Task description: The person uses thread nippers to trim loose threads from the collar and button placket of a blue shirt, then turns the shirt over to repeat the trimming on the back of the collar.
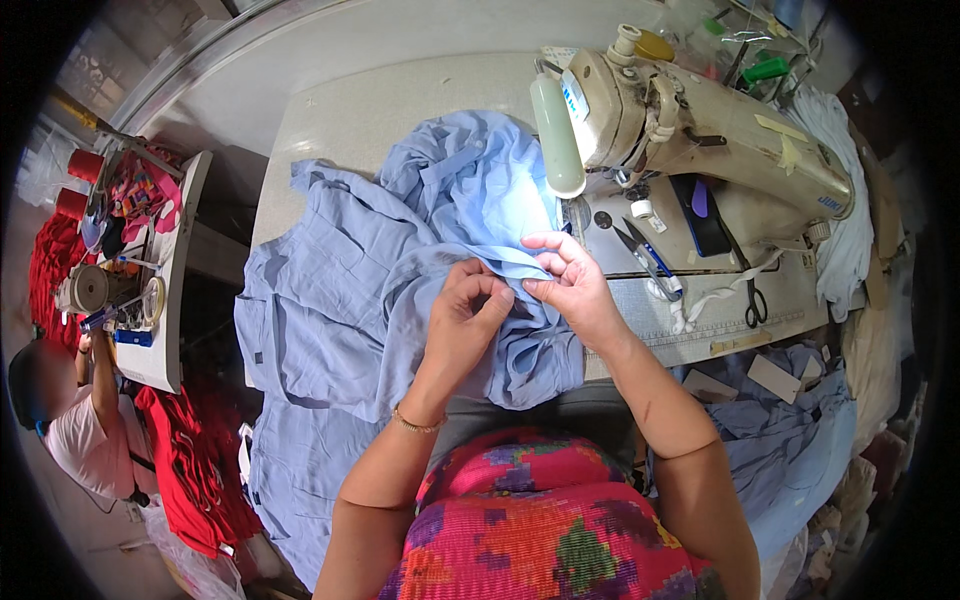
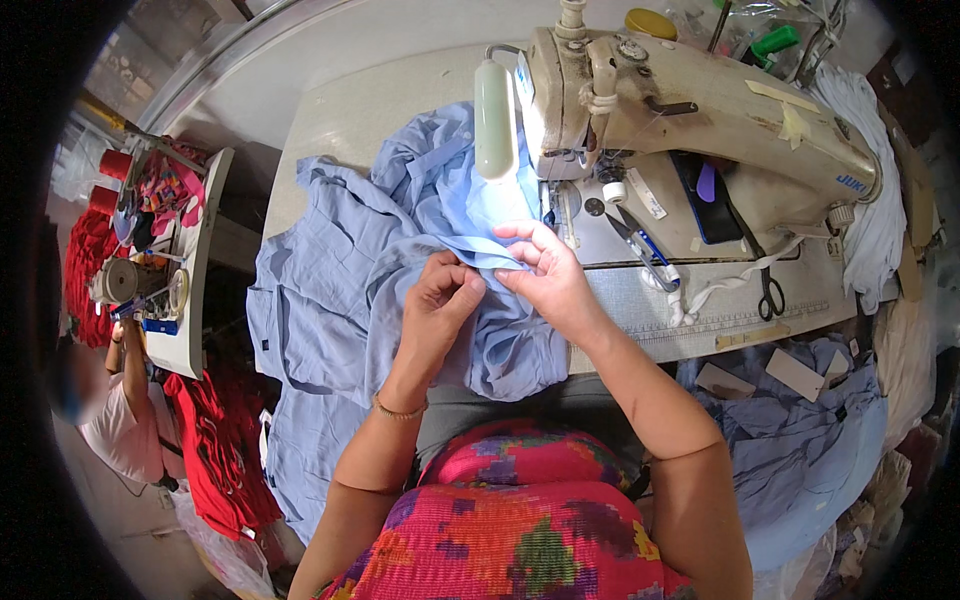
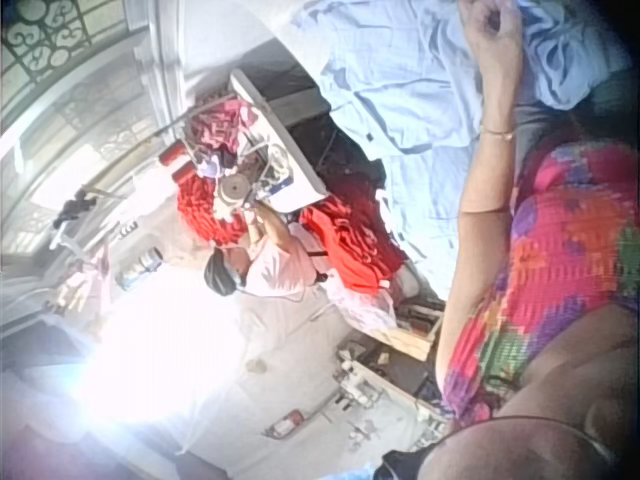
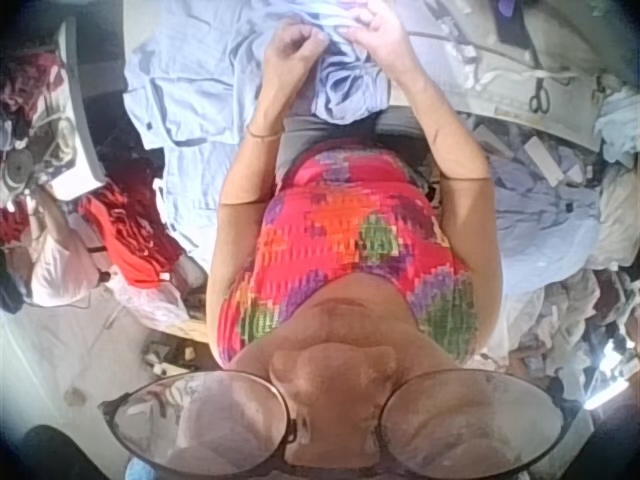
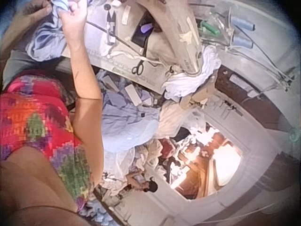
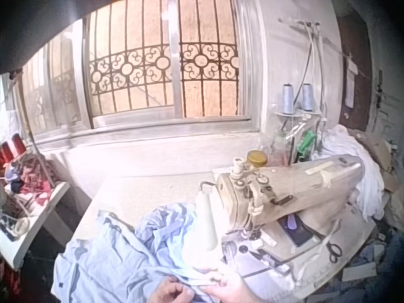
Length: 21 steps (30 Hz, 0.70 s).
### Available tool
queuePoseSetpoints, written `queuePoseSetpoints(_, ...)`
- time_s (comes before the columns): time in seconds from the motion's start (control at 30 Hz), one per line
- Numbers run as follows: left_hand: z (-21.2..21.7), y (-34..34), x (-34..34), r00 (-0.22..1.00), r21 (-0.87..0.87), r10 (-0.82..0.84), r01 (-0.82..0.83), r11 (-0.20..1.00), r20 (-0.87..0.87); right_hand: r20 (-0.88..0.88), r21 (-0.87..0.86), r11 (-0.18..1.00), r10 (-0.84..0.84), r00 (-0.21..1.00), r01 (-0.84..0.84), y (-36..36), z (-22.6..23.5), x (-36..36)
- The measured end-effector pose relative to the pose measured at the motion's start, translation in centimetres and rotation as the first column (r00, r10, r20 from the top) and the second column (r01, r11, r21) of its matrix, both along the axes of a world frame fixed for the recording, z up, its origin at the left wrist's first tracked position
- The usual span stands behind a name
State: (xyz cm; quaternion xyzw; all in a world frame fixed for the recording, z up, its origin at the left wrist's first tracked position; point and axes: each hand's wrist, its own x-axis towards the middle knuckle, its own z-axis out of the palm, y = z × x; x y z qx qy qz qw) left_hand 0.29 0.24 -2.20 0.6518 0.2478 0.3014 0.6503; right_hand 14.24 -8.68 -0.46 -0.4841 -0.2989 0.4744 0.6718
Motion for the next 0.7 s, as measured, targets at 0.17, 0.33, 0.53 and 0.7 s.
queuePoseSetpoints(0.17,0.2,0.2,0.0,0.999,-0.036,-0.002,0.0,0.999,-0.036,0.185,0.025,1.0,0.005,0.983,-0.01,-0.1,0.4,-0.4)
queuePoseSetpoints(0.33,0.6,0.3,0.0,0.997,-0.071,-0.011,0.005,0.997,-0.075,0.44,0.027,0.998,-0.067,0.896,0.061,-0.2,-0.3,-0.5)
queuePoseSetpoints(0.53,-0.1,0.2,0.4,0.991,-0.001,0.08,-0.08,0.997,-0.109,0.673,0.102,0.988,-0.157,0.722,0.12,-0.3,-0.3,-1.4)
queuePoseSetpoints(0.7,0.0,-0.3,0.7,0.995,-0.027,0.093,-0.093,0.995,0.018,0.229,-0.04,0.992,-0.108,0.967,0.12,-0.2,0.3,-1.5)
